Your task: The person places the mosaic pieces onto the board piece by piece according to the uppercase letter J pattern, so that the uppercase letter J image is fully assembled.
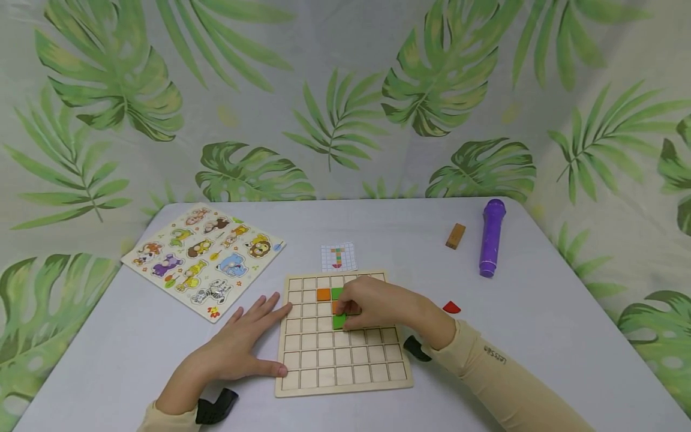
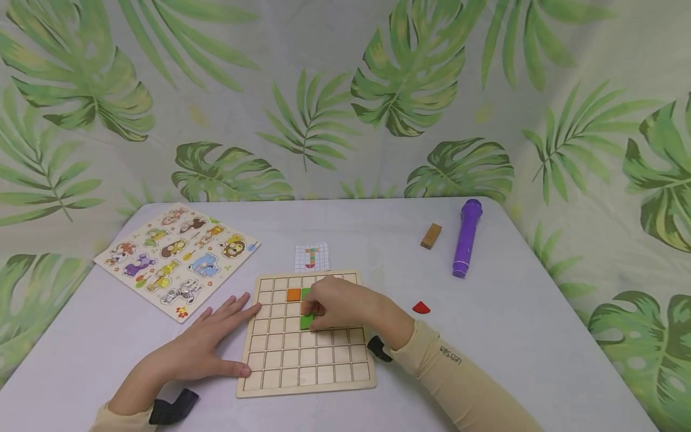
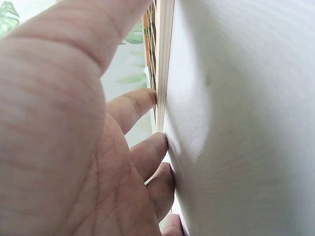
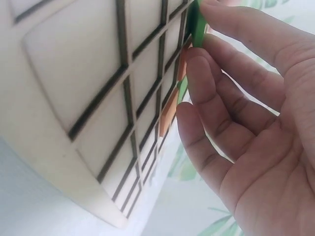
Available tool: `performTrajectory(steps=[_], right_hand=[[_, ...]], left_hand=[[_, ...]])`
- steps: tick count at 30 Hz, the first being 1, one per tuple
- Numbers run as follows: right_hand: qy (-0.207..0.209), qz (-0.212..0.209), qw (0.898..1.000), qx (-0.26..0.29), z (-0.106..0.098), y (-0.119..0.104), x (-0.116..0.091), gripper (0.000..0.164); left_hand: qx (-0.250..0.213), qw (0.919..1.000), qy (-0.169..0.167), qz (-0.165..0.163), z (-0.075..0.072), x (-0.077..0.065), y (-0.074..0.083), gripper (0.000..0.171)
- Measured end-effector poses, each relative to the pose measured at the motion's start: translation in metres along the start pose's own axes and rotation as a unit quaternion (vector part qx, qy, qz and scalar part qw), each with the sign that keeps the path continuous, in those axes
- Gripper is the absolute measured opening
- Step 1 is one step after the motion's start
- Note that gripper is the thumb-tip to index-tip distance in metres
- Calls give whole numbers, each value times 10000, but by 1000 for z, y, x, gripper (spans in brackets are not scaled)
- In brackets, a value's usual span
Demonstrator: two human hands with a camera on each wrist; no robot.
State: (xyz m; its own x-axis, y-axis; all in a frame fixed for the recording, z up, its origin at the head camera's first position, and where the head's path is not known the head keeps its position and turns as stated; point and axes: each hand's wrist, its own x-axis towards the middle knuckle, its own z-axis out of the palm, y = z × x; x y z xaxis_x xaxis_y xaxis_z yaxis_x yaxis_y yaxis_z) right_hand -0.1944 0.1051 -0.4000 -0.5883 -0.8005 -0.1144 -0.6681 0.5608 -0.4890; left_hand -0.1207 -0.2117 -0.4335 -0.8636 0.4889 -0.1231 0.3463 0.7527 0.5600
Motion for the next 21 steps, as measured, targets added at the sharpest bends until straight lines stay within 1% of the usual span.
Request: performTrajectory(steps=[10,21], right_hand=[[-20,117,9997,194,2,5,-1,16],[38,-48,9998,165,3,4,-1,17]], left_hand=[[-41,10000,-35,-40,0,0,1,116],[-9,10000,-9,-22,1,0,0,116]])
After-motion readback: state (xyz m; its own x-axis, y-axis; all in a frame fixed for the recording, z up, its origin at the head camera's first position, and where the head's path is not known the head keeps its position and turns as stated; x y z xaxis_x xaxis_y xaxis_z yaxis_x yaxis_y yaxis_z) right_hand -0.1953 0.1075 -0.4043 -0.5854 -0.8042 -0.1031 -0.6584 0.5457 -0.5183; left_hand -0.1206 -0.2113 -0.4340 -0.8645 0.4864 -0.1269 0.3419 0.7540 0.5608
